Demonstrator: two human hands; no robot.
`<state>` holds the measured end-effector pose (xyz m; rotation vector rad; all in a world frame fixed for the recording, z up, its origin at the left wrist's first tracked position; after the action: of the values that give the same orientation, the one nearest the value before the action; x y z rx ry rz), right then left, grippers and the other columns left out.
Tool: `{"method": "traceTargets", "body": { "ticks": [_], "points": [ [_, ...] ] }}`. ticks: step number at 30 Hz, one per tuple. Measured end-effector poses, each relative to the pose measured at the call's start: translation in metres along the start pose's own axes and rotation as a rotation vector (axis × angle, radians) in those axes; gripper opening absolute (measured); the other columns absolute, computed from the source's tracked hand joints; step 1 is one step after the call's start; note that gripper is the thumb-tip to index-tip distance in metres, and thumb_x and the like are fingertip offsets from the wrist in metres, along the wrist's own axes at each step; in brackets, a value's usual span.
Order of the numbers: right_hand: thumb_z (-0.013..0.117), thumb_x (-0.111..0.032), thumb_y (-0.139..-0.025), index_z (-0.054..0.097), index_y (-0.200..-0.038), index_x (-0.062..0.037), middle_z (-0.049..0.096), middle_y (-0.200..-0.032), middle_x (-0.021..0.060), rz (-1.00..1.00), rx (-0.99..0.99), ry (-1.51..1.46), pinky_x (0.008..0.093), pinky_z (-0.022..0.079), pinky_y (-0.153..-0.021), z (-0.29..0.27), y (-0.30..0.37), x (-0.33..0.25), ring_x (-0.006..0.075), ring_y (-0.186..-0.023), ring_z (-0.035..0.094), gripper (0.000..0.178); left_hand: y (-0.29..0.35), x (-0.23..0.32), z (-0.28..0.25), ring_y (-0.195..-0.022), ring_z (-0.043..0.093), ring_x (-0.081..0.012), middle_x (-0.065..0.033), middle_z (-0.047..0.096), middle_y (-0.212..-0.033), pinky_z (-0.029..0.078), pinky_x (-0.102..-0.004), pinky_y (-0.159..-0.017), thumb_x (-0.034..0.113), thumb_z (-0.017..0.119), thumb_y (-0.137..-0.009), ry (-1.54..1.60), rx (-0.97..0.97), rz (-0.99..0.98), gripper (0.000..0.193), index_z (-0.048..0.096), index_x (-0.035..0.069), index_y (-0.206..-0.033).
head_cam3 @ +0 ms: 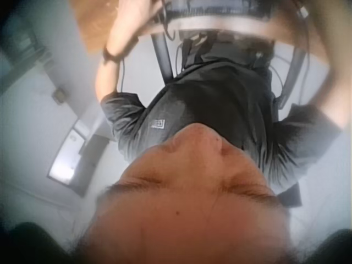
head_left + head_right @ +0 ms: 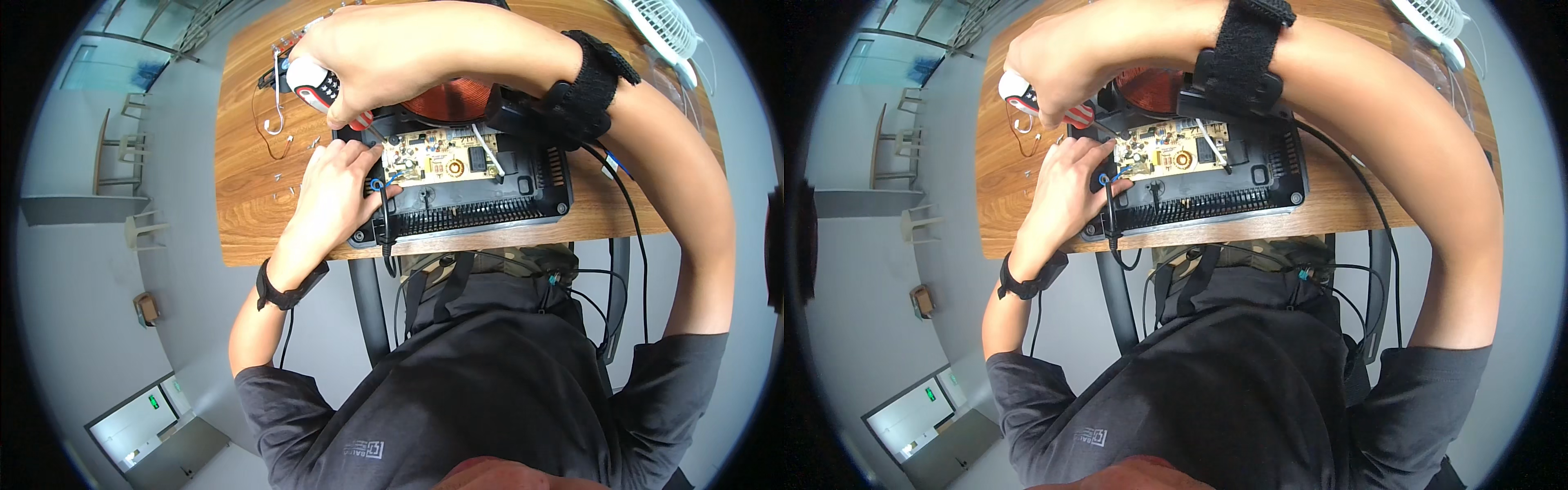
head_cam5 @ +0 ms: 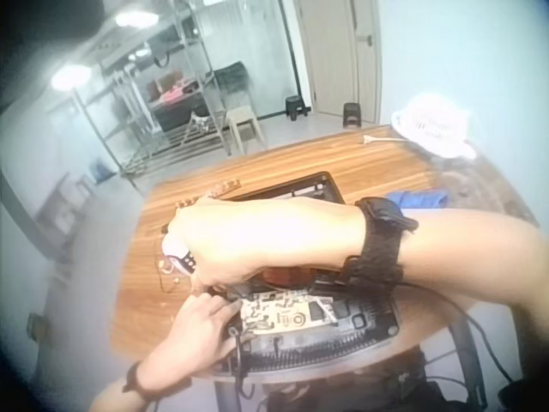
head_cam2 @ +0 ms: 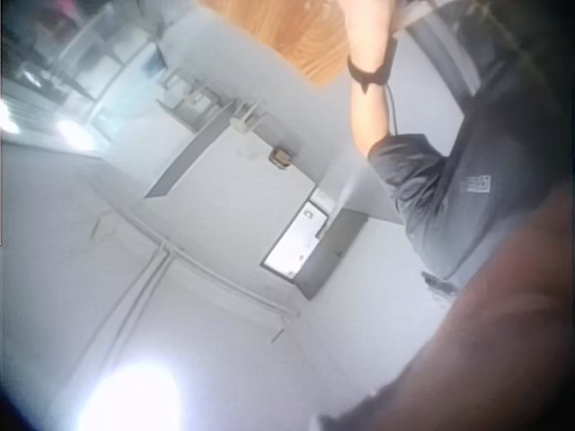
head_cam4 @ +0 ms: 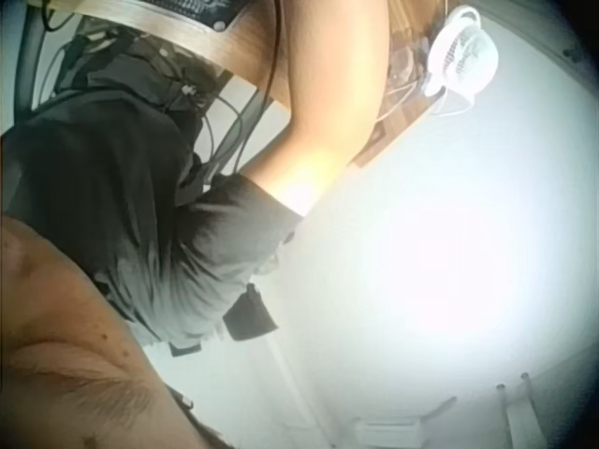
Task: The person disassembles a black electronic device using a screwdriver, cleans the interior with a blue cloth, and reassembles the unit by placing the fan and circuit board back into the casing and securing screws.
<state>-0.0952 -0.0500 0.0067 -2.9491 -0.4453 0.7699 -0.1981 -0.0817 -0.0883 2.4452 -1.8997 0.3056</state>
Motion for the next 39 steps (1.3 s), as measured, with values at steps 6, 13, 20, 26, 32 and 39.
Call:
{"method": "traceTargets", "body": {
  "ticks": [6, 13, 20, 26, 32, 39],
  "points": [
    [0.076, -0.013, -0.078, 0.073, -0.090, -0.0011, 0.072, -0.086, 0.0235, -0.206, -0.032, -0.159, 0.0445, 0.056, -0.077, -0.016, 0.018, -0.014, 0.0375, -0.081, 0.072, 0.018, 0.001, 0.000, 0.001, -0.092, 0.058, -0.0298, -0.0107, 0.065, -0.099, 0.046, -0.0410, -0.086, 0.030, 0.084, -0.076, 0.003, -0.005, -0.009, 0.053, 0.069, -0.001, -0.117],
    [0.082, -0.029, -0.067, 0.075, -0.084, -0.0044, 0.072, -0.073, 0.0148, -0.075, 0.215, 0.049, 0.0417, 0.057, -0.064, -0.001, 0.009, -0.003, 0.0314, -0.069, 0.072, 0.030, 0.002, 0.002, -0.002, -0.093, 0.059, -0.0302, -0.0113, 0.066, -0.099, 0.047, -0.0413, -0.087, 0.029, 0.084, -0.076, 0.003, 0.024, -0.001, 0.052, 0.069, 0.000, -0.116],
    [0.082, -0.032, -0.070, 0.074, -0.082, -0.0041, 0.071, -0.071, 0.0149, 0.026, 0.225, 0.020, 0.0436, 0.055, -0.062, -0.002, 0.015, 0.002, 0.0325, -0.066, 0.070, 0.031, 0.002, 0.003, -0.002, -0.095, 0.059, -0.0308, -0.0118, 0.066, -0.099, 0.047, -0.0419, -0.089, 0.030, 0.084, -0.076, -0.003, 0.012, -0.016, 0.052, 0.069, 0.000, -0.116],
    [0.078, -0.025, -0.074, 0.071, -0.078, -0.0014, 0.068, -0.069, 0.0162, -0.078, 0.132, -0.134, 0.0421, 0.054, -0.060, -0.001, 0.021, -0.011, 0.0320, -0.063, 0.068, 0.025, 0.003, 0.003, -0.003, -0.098, 0.059, -0.0311, -0.0118, 0.065, -0.101, 0.047, -0.0423, -0.090, 0.031, 0.084, -0.076, -0.011, 0.042, 0.007, 0.053, 0.068, 0.000, -0.117],
    [0.074, -0.020, -0.075, 0.065, -0.079, -0.0001, 0.066, -0.071, 0.0181, -0.038, 0.216, -0.014, 0.0421, 0.055, -0.063, 0.011, 0.012, -0.008, 0.0350, -0.065, 0.067, 0.022, 0.005, 0.001, -0.002, -0.099, 0.059, -0.0317, -0.0125, 0.064, -0.101, 0.047, -0.0427, -0.091, 0.028, 0.084, -0.076, 0.011, 0.003, 0.023, 0.053, 0.068, 0.001, -0.118],
    [0.073, -0.024, -0.077, 0.065, -0.082, -0.0011, 0.066, -0.072, 0.0181, -0.001, 0.343, -0.017, 0.0436, 0.055, -0.064, 0.007, 0.017, -0.004, 0.0370, -0.067, 0.067, 0.024, 0.006, 0.003, -0.004, -0.097, 0.058, -0.0321, -0.0131, 0.064, -0.100, 0.046, -0.0422, -0.092, 0.023, 0.083, -0.076, 0.039, 0.014, 0.024, 0.050, 0.068, 0.000, -0.118]
  ]
}}
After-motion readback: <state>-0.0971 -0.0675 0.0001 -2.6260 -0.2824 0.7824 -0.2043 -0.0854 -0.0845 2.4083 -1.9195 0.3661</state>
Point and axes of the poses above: each hand's wrist, its own y-axis away from the middle knuckle, its own z-axis out of the palm, x = y × z, the point moved 8 cm from there along -y, towards the middle knuckle
